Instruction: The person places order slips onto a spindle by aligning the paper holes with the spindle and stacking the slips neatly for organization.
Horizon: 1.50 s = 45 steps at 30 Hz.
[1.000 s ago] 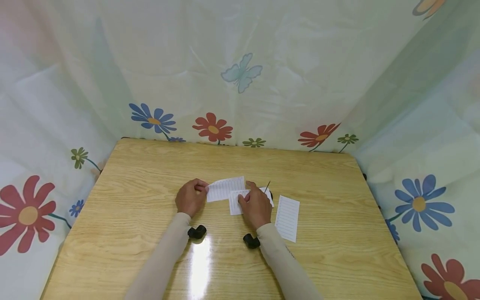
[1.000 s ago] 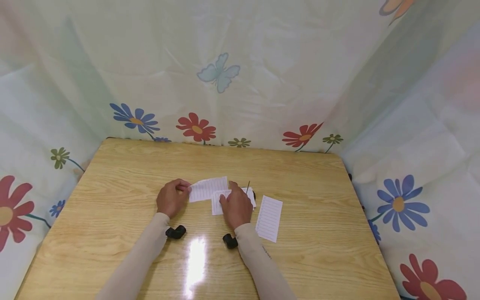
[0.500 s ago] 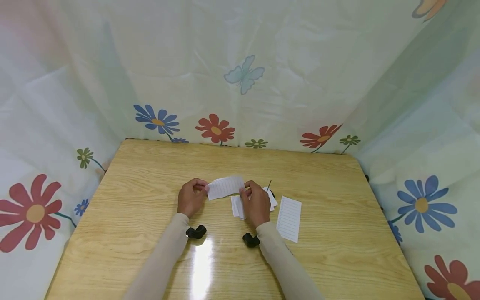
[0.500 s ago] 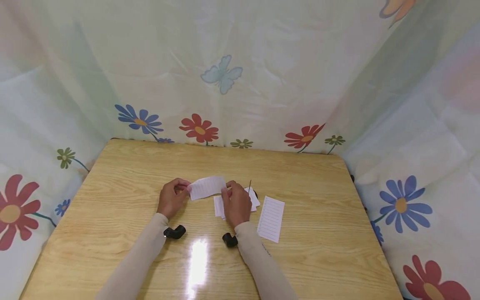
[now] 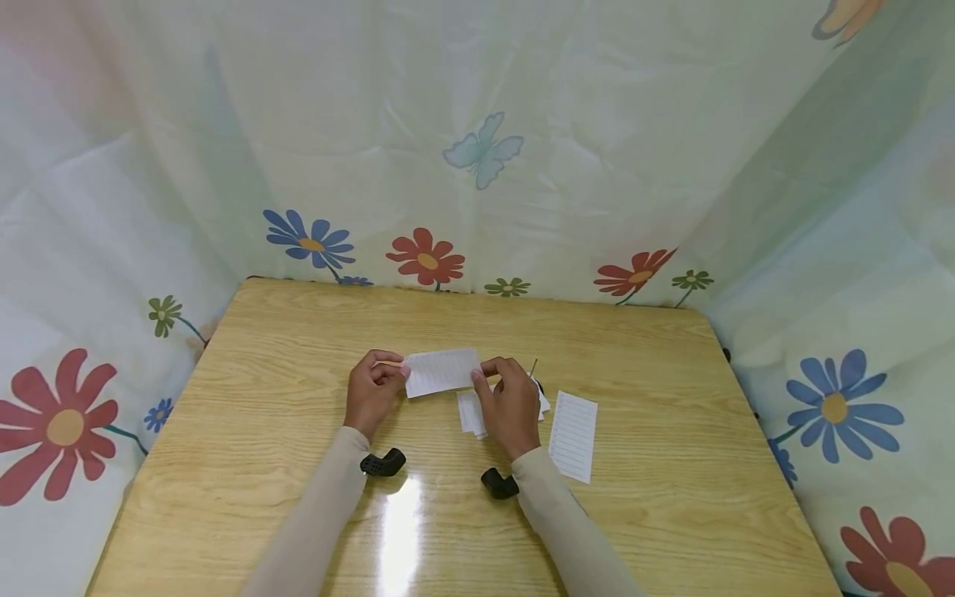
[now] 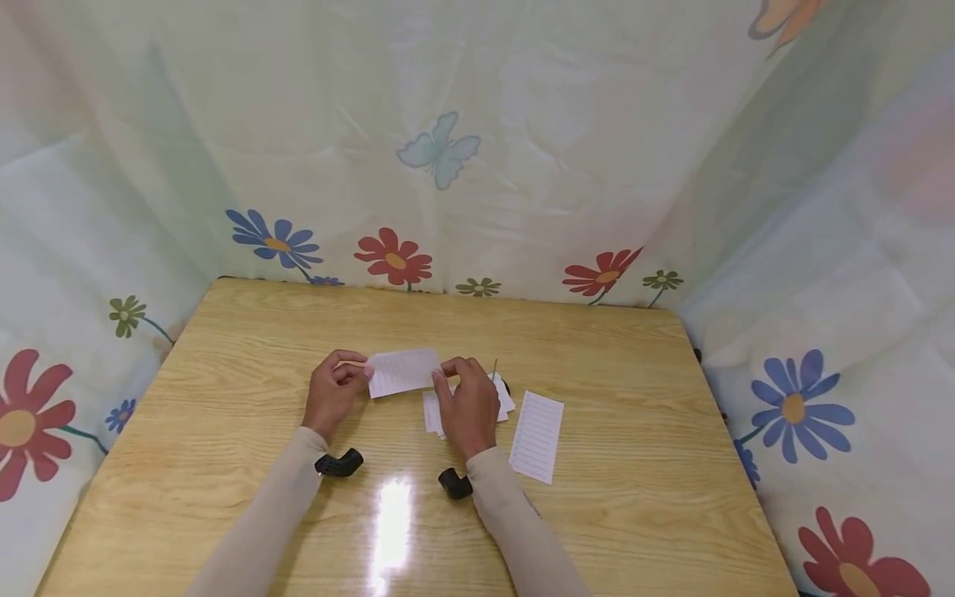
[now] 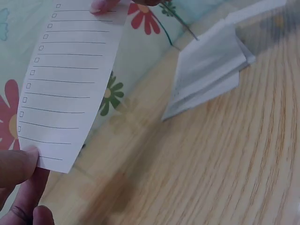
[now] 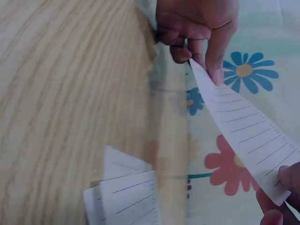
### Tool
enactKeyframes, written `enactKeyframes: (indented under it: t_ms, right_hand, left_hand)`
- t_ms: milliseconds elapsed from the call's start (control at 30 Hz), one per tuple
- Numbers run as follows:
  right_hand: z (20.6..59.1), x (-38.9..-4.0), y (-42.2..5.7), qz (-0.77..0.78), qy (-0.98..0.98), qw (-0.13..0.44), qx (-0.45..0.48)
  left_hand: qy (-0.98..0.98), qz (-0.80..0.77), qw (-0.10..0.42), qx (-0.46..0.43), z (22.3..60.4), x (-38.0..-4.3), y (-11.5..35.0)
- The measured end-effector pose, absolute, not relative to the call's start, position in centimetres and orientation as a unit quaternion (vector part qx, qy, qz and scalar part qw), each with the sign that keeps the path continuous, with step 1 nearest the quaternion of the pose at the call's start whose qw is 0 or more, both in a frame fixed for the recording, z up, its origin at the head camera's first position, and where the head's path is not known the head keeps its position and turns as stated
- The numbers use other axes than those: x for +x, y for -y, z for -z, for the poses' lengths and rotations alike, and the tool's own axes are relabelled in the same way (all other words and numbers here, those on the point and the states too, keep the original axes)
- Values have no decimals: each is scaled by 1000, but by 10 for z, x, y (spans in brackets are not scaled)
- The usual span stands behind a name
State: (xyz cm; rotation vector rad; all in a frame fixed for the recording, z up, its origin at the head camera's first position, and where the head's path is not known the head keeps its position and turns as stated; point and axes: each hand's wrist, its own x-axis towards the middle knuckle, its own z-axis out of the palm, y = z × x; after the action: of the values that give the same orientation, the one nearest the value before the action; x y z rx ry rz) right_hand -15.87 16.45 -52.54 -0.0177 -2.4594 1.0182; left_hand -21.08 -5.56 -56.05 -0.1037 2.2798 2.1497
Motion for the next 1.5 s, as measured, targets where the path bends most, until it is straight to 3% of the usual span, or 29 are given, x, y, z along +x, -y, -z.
enactKeyframes:
  t_ms: [233, 567, 867, 1500]
  right_hand:
    - [502, -149, -167, -429, 865, 261, 20]
    - [480, -140, -182, -451, 848, 278, 28]
    - [467, -136, -207, -472, 839, 270, 24]
    - [466, -139, -246, -483, 835, 260, -30]
  left_hand:
    - [-696, -717, 7, -35, 554, -203, 53]
    - [-690, -722, -47, 15, 530, -191, 39]
    - [-697, -711, -63, 61, 509, -184, 21]
    - [-707, -697, -63, 98, 493, -182, -16]
